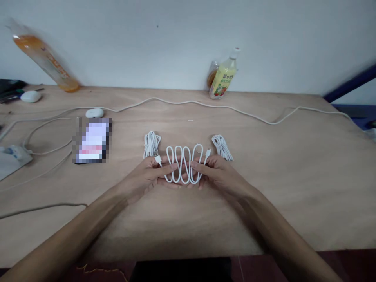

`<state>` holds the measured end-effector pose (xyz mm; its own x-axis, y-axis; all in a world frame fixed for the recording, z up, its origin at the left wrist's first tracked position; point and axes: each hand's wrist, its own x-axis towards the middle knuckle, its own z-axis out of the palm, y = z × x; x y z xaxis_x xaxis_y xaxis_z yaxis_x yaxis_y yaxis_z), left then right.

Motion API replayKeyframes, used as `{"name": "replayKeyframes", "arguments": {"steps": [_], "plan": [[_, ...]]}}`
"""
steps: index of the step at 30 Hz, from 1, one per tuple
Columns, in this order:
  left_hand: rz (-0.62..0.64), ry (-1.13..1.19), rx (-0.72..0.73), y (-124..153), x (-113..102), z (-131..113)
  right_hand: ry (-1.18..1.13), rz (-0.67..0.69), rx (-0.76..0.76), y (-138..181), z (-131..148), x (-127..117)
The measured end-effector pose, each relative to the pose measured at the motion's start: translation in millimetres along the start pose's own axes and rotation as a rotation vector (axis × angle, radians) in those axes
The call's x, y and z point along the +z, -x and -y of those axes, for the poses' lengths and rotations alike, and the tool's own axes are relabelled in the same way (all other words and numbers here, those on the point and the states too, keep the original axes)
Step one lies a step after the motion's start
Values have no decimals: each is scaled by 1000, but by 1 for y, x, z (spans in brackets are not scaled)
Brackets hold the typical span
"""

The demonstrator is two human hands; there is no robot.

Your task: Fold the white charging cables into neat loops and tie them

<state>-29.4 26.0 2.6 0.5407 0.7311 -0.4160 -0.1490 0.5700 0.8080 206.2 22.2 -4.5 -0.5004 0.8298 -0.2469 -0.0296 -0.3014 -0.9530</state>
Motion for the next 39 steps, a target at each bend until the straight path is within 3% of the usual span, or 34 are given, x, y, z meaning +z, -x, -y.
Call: {"name": "replayKeyframes", "arguments": {"steps": [7, 12, 31, 39], "plan": [[35, -32, -4, -3, -5, 2, 5, 141, 10, -4, -3, -6], [0, -30, 17, -4, -6, 3, -27, 146, 3, -5, -15, -9], [-6, 7, 18, -2, 1, 2, -15, -109, -93, -4, -18, -8], [-8, 15, 19, -2, 1, 2, 42, -111, -136, -3, -16, -7]]}}
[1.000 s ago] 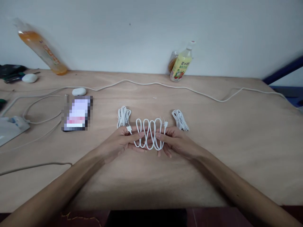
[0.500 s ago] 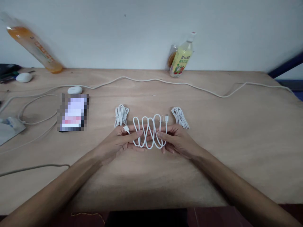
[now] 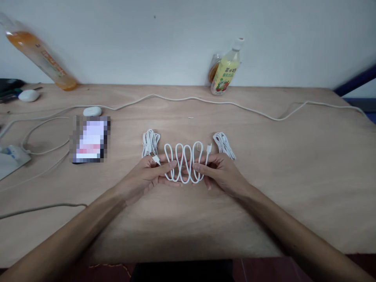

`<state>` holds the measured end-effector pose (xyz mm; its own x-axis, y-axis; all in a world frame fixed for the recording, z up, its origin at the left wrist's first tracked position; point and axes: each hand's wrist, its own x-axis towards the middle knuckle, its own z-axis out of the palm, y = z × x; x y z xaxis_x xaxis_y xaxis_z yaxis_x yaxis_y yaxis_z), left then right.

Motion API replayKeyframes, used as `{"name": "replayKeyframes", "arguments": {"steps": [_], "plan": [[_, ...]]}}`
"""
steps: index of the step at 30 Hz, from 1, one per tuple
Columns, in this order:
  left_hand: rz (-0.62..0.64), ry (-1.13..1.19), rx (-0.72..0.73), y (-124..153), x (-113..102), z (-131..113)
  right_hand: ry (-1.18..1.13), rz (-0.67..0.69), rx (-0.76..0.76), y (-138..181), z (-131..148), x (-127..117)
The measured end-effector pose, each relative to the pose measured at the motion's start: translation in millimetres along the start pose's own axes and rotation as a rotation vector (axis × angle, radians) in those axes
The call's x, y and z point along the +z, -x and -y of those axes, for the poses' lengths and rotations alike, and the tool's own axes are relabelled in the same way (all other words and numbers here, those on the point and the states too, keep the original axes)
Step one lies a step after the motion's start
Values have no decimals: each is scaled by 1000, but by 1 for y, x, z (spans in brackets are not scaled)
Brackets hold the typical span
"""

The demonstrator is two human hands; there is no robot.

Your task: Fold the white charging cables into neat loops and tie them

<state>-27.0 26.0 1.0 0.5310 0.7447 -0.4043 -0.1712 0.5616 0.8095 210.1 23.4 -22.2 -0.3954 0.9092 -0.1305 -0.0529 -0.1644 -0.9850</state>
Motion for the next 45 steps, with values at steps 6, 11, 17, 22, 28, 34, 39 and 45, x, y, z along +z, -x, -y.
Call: {"name": "replayKeyframes", "arguments": {"steps": [6, 11, 17, 22, 28, 34, 39, 45], "plan": [[5, 0, 12, -1, 0, -2, -5, -1, -21, -1, 3, 1], [15, -6, 4, -1, -1, -2, 5, -5, -3, 0, 2, 0], [40, -26, -17, 0, -3, 0, 14, 3, -11, -1, -3, -2], [55, -20, -24, -1, -3, 0, 15, 26, -6, -1, -4, -4], [34, 72, -33, -4, -6, 3, 24, 24, 17, 0, -3, -5], [189, 163, -35, -7, -15, 3, 39, 33, 22, 0, -1, -4], [156, 139, -43, -6, -14, 3, 51, 22, 28, -1, 0, -2], [103, 118, -18, -4, -11, 5, 42, 27, 20, 0, 1, -2]]}}
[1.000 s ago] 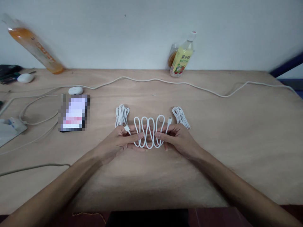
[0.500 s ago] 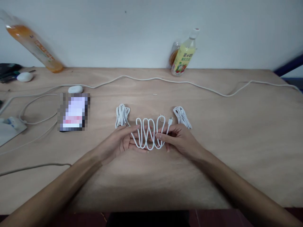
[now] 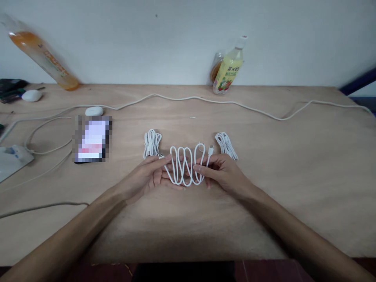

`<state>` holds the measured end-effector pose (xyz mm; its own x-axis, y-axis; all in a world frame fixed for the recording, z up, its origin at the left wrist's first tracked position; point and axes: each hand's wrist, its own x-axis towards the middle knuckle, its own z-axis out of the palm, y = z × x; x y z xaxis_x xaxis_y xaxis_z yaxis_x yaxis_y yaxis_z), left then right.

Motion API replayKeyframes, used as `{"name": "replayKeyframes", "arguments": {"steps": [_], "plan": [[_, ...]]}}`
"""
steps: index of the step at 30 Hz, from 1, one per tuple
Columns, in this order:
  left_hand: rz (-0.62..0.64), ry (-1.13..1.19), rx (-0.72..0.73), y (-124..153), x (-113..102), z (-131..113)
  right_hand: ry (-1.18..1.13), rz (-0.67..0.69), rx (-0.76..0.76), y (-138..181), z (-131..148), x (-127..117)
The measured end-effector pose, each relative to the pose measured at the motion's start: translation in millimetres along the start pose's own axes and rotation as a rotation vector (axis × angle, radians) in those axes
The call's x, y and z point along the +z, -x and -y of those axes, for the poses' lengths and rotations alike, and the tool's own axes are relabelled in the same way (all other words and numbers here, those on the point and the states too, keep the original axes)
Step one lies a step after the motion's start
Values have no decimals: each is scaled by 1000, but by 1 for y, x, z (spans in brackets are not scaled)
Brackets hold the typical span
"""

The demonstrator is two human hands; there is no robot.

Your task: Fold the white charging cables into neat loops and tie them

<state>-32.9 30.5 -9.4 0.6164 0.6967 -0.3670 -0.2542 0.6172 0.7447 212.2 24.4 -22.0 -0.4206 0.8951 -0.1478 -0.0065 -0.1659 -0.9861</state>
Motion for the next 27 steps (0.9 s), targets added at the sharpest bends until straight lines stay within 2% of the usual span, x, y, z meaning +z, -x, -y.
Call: {"name": "replayKeyframes", "arguments": {"steps": [8, 14, 27], "plan": [[-26, -1, 14, 1, 3, 1, 33, 17, 15, 0, 0, -2], [69, 74, 9, -1, 0, 3, -8, 22, -13, 0, 0, -1], [-39, -5, 17, 0, 3, 5, 27, 9, 5, 1, 0, -1]]}}
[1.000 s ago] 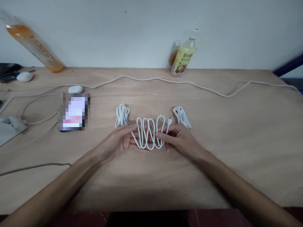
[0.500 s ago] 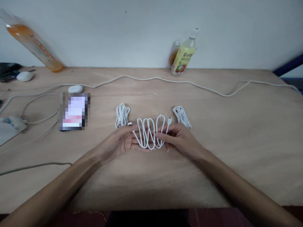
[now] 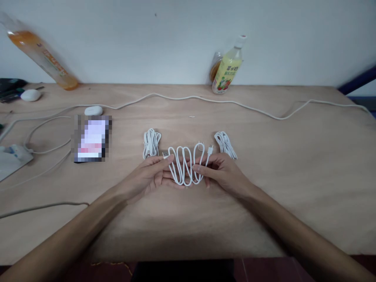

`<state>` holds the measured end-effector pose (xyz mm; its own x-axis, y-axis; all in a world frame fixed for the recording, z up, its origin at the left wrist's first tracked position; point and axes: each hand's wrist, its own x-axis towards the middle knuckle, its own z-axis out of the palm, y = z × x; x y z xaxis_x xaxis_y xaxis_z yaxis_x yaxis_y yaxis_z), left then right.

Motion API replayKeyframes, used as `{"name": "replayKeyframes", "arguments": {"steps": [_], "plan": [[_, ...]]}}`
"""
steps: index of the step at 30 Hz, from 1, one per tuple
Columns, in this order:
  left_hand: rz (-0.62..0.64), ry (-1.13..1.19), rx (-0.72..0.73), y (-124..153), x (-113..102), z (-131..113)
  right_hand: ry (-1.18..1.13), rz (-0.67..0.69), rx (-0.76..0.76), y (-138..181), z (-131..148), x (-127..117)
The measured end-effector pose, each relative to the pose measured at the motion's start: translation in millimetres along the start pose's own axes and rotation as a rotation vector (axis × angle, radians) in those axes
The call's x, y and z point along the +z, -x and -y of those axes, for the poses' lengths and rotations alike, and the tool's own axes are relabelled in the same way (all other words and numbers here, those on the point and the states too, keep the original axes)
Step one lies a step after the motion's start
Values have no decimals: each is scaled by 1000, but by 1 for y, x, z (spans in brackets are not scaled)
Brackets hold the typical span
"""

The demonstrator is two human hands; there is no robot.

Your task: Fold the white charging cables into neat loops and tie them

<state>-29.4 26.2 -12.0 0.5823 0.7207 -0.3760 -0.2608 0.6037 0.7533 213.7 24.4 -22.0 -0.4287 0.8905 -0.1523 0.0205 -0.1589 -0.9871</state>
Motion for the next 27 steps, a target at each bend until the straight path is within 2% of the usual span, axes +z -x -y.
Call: {"name": "replayKeyframes", "arguments": {"steps": [12, 27], "plan": [[3, -111, 0, 1, 6, -5, 1, 17, -9, 1, 1, 1], [1, -170, -12, 2, 3, -8, 9, 0, -1, 0, -1, 0]]}}
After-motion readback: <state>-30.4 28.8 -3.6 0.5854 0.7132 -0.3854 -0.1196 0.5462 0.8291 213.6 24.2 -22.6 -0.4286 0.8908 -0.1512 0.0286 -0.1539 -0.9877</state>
